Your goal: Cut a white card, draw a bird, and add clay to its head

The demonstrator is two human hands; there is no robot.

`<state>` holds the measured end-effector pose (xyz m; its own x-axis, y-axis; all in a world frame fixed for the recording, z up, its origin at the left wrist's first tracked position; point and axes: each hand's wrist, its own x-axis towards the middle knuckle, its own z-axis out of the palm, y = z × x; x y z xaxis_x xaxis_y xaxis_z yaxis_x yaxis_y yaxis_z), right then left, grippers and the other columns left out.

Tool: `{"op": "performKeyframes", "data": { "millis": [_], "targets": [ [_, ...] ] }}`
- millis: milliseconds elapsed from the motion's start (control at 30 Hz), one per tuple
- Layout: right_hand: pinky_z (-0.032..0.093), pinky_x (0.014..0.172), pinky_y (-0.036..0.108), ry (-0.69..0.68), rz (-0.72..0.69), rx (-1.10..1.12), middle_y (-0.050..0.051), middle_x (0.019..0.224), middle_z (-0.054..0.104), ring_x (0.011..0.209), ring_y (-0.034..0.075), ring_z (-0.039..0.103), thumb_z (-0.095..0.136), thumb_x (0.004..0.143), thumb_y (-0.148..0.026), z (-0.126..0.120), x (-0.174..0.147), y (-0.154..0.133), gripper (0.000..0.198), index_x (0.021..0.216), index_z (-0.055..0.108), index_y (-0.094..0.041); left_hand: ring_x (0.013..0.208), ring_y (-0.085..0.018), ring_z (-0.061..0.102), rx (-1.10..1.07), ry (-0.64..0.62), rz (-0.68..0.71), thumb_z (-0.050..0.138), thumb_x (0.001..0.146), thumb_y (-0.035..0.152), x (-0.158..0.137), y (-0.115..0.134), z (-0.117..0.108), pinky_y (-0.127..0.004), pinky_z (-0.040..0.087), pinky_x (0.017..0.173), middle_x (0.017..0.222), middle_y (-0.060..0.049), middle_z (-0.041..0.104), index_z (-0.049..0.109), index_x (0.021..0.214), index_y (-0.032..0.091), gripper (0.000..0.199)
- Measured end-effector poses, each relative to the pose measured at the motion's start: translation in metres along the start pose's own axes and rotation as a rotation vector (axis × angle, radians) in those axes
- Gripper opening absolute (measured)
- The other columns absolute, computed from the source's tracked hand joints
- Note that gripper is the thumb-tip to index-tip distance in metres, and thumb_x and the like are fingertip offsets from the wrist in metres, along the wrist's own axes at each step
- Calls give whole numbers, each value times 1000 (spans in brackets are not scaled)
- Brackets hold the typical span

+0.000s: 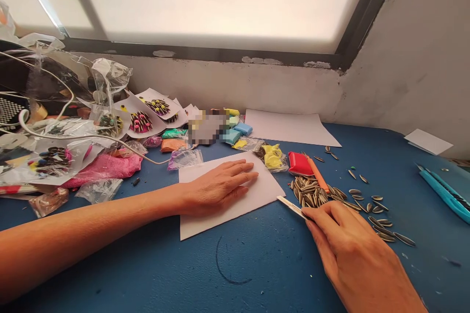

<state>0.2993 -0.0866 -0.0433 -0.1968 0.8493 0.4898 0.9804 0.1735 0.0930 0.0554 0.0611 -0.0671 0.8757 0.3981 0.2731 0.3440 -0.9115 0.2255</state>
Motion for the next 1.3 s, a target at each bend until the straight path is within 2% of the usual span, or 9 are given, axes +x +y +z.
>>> {"op": "performKeyframes", "data": {
  "millis": [133,233,433,600,767,933,1067,1300],
  "targets": [
    [53,56,28,6,-23,-20,5,87,70,72,17,70,27,102,-51,-3,8,-3,54,93,73,-25,129,-26,49,11,-1,10,26,104,37,0,1,0,-40,36,110,139,-15,52,50,135,15,45],
    [52,54,27,-42,25,-20,4,90,69,74,18,70,30,102,-48,-1,3,1,47,91,71,-27,128,-27,49,19,3,16,26,104,37,1,1,-1,-41,37,109,138,-16,52,50,135,13,46],
    [49,50,28,-18,22,14,4,87,68,73,20,70,30,99,-55,6,-5,10,49,88,70,-28,127,-27,49,26,11,25,27,104,37,1,1,0,-42,39,107,137,-15,53,51,133,15,43],
    [52,54,34,17,-34,-48,6,84,68,71,22,68,27,100,-53,3,7,13,54,92,72,-24,128,-28,49,27,18,33,30,103,35,0,1,0,-43,39,107,138,-16,53,51,133,15,42],
    [49,45,30,-28,-43,-72,6,81,68,64,21,66,27,100,-52,2,17,14,54,87,71,-24,128,-27,49,18,16,27,30,103,34,0,3,-2,-43,39,108,140,-16,53,52,133,14,42],
    [48,46,29,-5,-37,-70,6,79,67,66,19,67,24,101,-51,2,15,9,56,86,71,-24,131,-27,48,21,13,29,30,103,34,1,3,-3,-41,38,110,142,-13,52,51,134,15,42],
    [51,56,33,21,-49,-92,7,82,68,70,21,67,21,102,-49,2,15,8,58,88,71,-22,131,-28,48,26,6,42,29,103,34,1,2,-3,-42,37,110,142,-15,52,51,134,13,43],
    [51,52,32,18,-60,-17,6,84,71,69,21,69,28,101,-50,2,19,9,53,91,73,-23,133,-28,46,18,8,28,31,103,34,1,3,-3,-43,37,111,143,-14,52,50,136,14,43]
  ]
}}
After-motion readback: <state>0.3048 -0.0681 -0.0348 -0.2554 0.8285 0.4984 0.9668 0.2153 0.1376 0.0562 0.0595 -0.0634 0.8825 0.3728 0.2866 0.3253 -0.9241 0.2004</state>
